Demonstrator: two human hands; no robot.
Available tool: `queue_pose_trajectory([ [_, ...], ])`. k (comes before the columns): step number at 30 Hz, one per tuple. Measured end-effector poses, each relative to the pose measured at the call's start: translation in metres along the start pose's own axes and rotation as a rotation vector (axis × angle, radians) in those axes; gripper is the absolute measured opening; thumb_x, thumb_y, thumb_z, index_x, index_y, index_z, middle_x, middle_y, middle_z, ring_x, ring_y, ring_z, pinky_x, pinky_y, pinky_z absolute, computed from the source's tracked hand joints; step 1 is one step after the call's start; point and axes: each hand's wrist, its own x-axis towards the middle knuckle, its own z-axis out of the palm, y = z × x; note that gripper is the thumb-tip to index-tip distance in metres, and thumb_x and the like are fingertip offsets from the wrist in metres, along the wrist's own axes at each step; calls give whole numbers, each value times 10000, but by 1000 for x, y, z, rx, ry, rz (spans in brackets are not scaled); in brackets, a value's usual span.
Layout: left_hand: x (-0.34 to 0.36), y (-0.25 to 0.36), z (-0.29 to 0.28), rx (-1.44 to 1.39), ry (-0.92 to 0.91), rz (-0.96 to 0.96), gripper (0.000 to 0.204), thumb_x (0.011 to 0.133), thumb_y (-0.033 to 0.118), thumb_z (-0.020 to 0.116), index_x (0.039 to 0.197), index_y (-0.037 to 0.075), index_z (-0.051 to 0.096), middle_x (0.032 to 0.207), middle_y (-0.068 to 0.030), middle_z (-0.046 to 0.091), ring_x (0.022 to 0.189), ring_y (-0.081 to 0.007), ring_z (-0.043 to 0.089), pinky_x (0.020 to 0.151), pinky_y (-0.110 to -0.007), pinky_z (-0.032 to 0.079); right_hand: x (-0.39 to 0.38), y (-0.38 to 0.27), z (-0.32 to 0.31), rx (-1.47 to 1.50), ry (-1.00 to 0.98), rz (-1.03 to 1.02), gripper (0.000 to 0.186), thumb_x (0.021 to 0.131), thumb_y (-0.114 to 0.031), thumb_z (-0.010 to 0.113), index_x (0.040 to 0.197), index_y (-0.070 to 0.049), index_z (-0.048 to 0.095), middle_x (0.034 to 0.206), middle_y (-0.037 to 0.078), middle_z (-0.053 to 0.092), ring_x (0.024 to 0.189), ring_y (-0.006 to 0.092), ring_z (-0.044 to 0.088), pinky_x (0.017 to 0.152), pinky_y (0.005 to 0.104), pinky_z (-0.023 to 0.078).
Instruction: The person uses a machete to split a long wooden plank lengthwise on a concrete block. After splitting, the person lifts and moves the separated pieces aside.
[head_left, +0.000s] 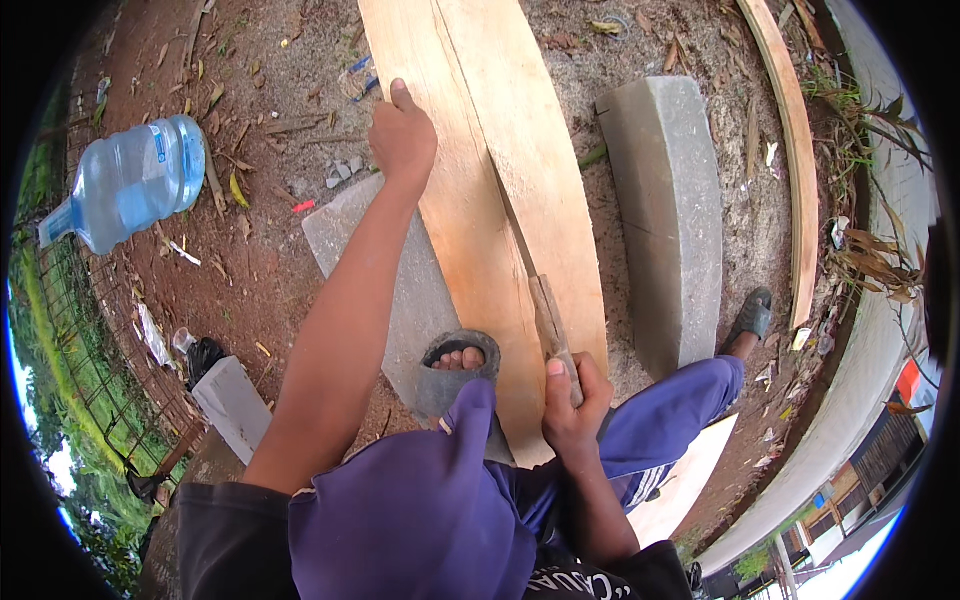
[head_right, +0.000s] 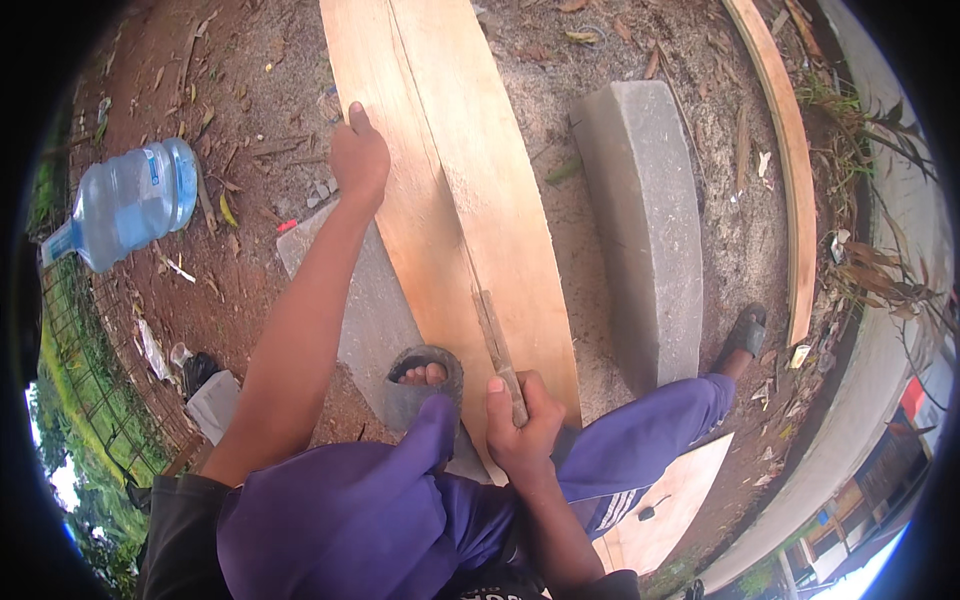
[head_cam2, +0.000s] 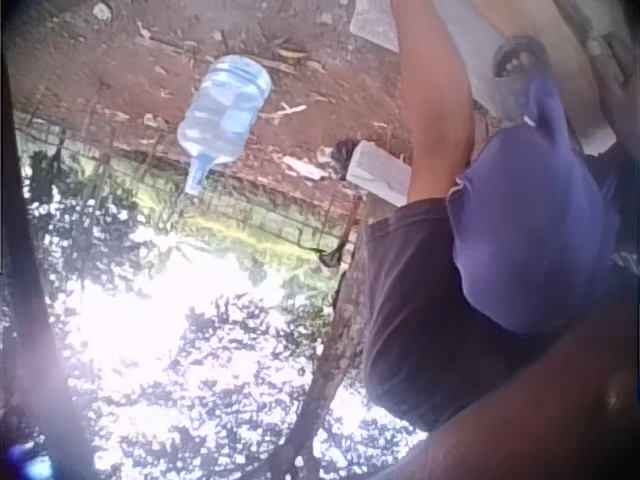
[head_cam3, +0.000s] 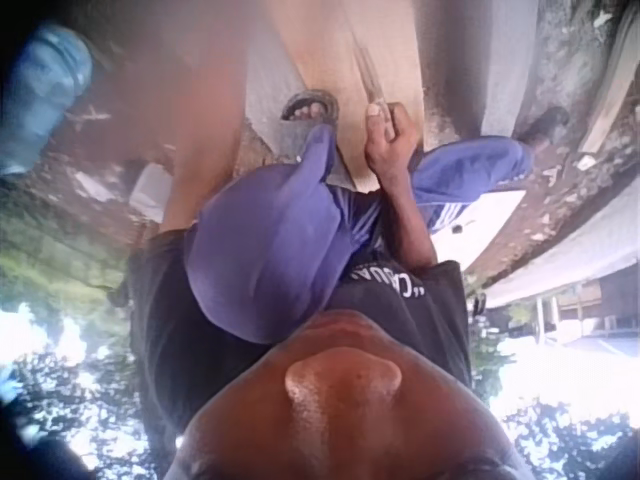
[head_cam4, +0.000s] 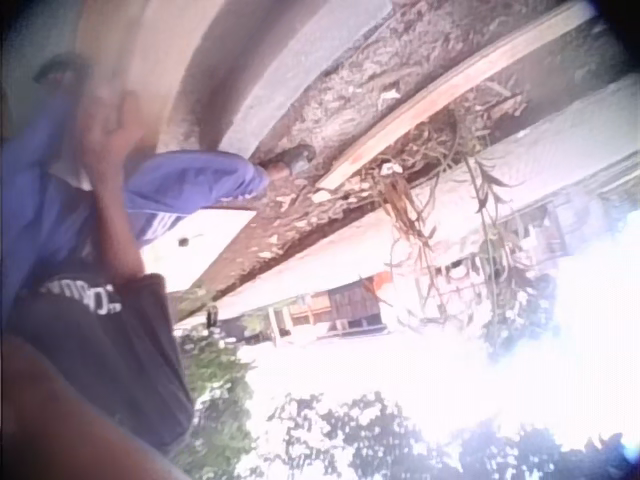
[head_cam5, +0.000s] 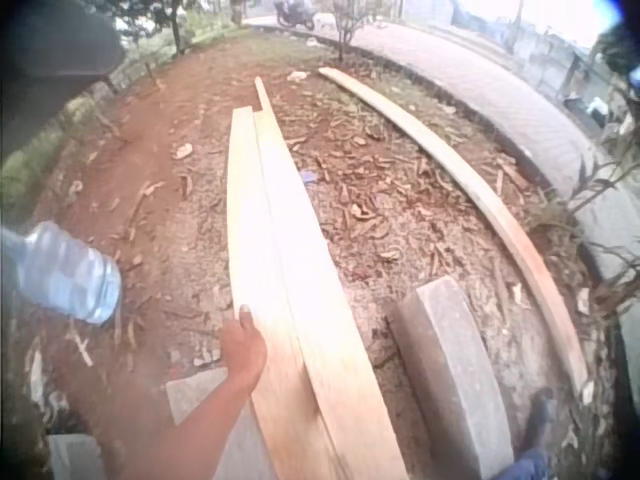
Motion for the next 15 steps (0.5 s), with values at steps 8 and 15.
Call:
queue_pose_trajectory([
  [8,6,-8,-16,-295,-203,-15,598,1002,491,588,1118,-92,651,1072,-251,705,991,-355,675,876,-457,495,3,-7,-19,212,-65,182,188,957,-179,669,869,-20,622,683,5,578,663,88,505,603,287,415],
  [15,26,-39,-21,-590,-477,38,440,936,335,751,1056,-84,692,978,-152,737,932,-200,677,791,-394,513,-60,-26,-28,-52,131,-263,280,943,-202,673,743,-28,584,595,-24,528,507,71,436,458,278,304],
])
